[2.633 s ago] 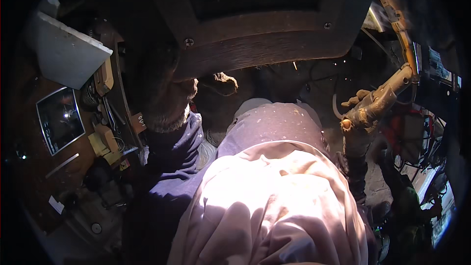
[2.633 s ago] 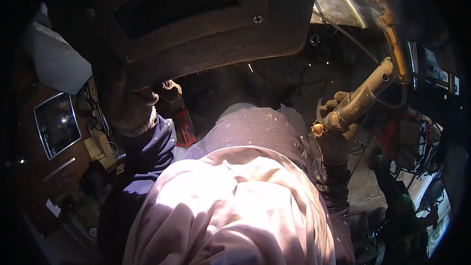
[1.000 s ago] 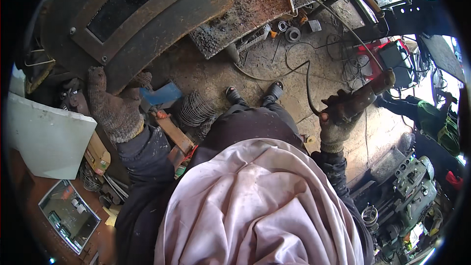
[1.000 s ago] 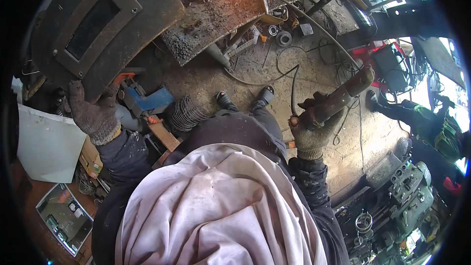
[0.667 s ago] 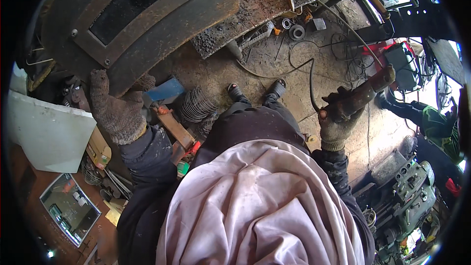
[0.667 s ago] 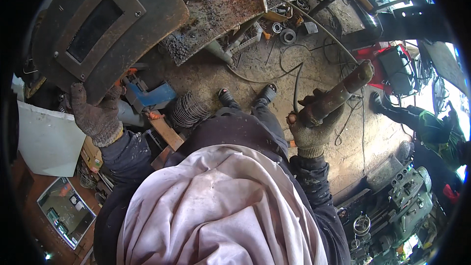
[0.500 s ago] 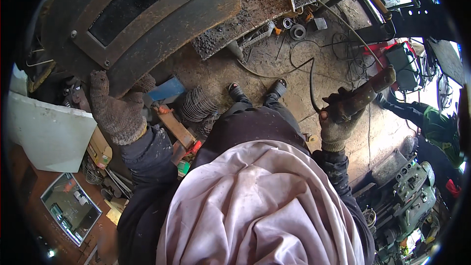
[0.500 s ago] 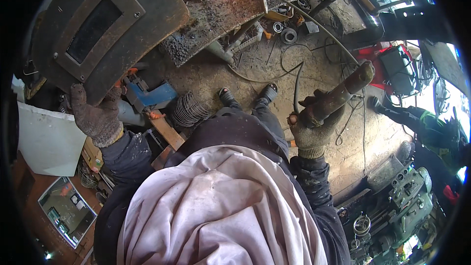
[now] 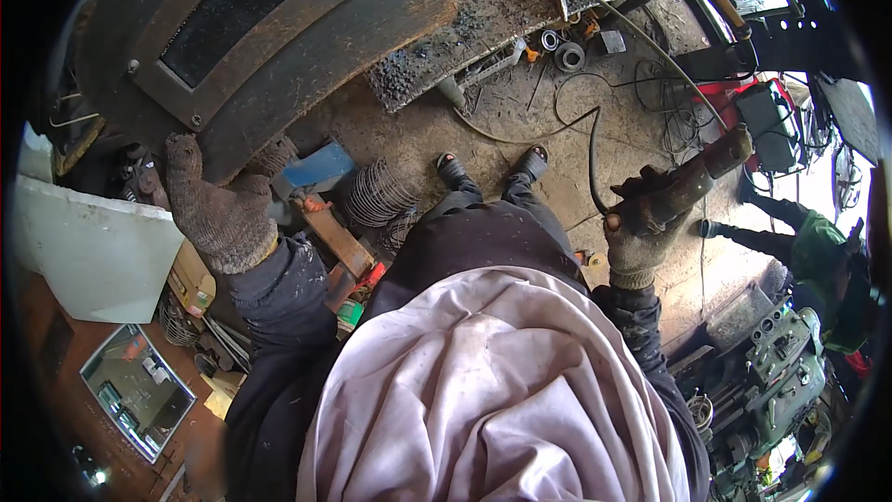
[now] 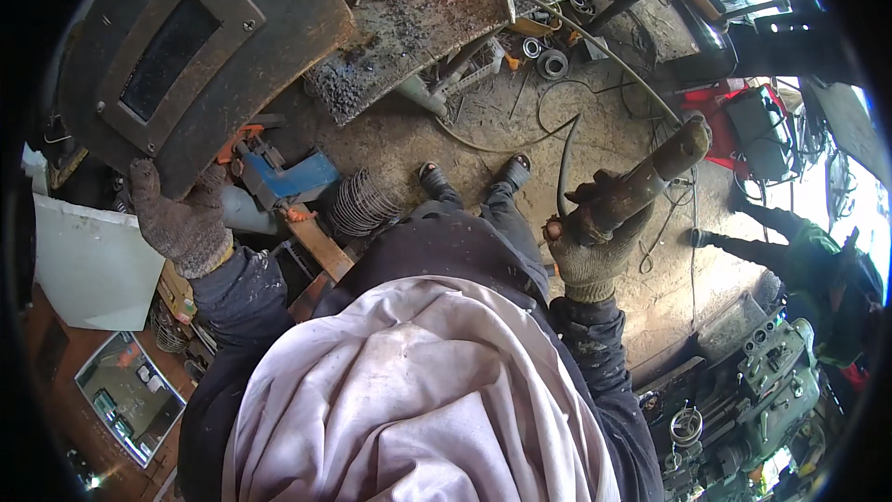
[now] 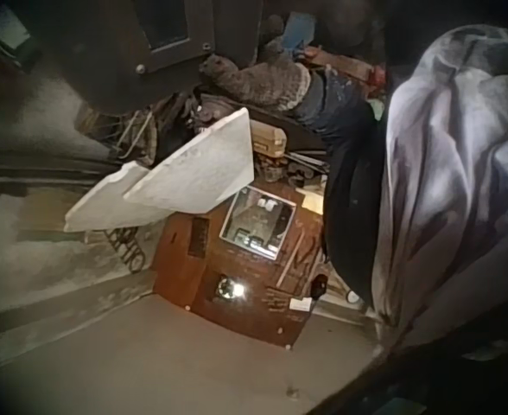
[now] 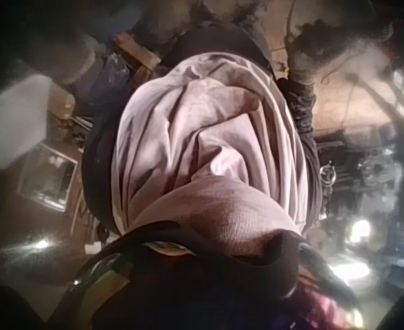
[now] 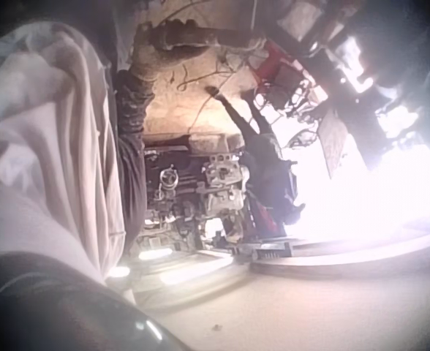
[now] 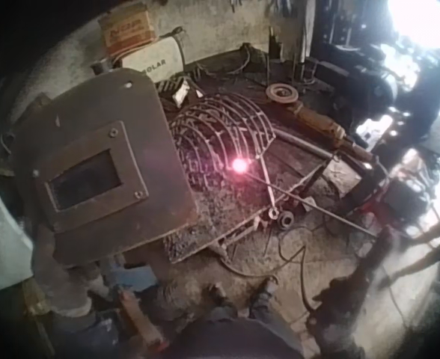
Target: The person performs arc welding on metal components while holding a welding mask in one hand. They apply the welding rod to the joints of a metal structure, creating sparks as they fuse the pieces together.
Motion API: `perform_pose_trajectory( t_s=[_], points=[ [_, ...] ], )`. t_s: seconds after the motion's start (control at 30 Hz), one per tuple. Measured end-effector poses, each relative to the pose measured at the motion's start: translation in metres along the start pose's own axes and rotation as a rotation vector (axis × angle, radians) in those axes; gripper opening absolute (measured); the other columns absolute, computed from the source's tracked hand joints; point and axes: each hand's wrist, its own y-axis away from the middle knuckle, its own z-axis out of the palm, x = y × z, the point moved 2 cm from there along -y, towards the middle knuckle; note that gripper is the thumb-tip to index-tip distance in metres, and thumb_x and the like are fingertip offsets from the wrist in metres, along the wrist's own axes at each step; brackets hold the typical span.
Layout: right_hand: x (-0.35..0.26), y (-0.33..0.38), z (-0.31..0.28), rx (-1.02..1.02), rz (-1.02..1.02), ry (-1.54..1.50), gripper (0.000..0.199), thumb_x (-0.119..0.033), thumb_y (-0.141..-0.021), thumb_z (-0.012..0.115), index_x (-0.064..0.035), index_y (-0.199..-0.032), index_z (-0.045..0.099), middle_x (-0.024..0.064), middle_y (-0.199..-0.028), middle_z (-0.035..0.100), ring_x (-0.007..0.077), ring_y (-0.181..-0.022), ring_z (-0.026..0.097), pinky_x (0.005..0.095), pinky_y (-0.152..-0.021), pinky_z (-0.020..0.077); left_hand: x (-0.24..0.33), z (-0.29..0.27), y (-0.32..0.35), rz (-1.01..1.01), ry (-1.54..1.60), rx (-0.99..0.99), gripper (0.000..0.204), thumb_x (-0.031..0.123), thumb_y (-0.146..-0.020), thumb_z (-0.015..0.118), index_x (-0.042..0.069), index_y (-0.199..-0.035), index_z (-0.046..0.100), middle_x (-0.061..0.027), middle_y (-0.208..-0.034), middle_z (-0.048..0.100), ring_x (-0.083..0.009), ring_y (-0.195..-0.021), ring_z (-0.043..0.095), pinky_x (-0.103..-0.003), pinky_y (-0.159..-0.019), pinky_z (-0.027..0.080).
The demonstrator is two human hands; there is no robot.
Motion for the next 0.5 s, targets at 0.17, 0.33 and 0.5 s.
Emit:
perform_pose_trajectory(
  t_s=[0.17,0.33,0.5],
  points=[
    [-0.005,-0.002,0.003,0.001,0.056,-0.048,0.1,-0.031,-0.059,0.083,-0.0049,-0.133,0.02,0.0127,-0.116,0.048,0.0207,-0.094,0.055,0.0338,-0.076,0.0504,-0.004,-0.003,0.001,-0.013,0.065,0.0,0.048,0.02,-0.083,0.061,0.006,-0.125,0.045,-0.0196,-0.122,0.05,-0.0343,-0.105,0.055,-0.047,-0.07,0.058],
    [0.005,-0.003,0.002,0.014,-0.009,-0.025,0.104,-0.034,-0.058,0.084,-0.0047,-0.133,0.019,0.0127,-0.115,0.049,0.0206,-0.093,0.055,0.0333,-0.075,0.051,-0.004,-0.013,-0.003,0.083,-0.086,-0.002,0.047,0.02,-0.083,0.061,0.008,-0.126,0.044,-0.0204,-0.122,0.05,-0.0349,-0.105,0.055,-0.047,-0.07,0.058],
    [-0.003,-0.007,0.003,-0.001,0.021,-0.019,0.106,-0.036,-0.058,0.085,-0.0047,-0.134,0.019,0.0128,-0.115,0.048,0.0206,-0.093,0.055,0.0337,-0.076,0.0513,-0.004,-0.002,0.002,-0.063,0.095,-0.058,0.047,0.022,-0.084,0.06,0.007,-0.125,0.044,-0.0212,-0.121,0.05,-0.0357,-0.104,0.055,-0.048,-0.068,0.059]
  ],
)
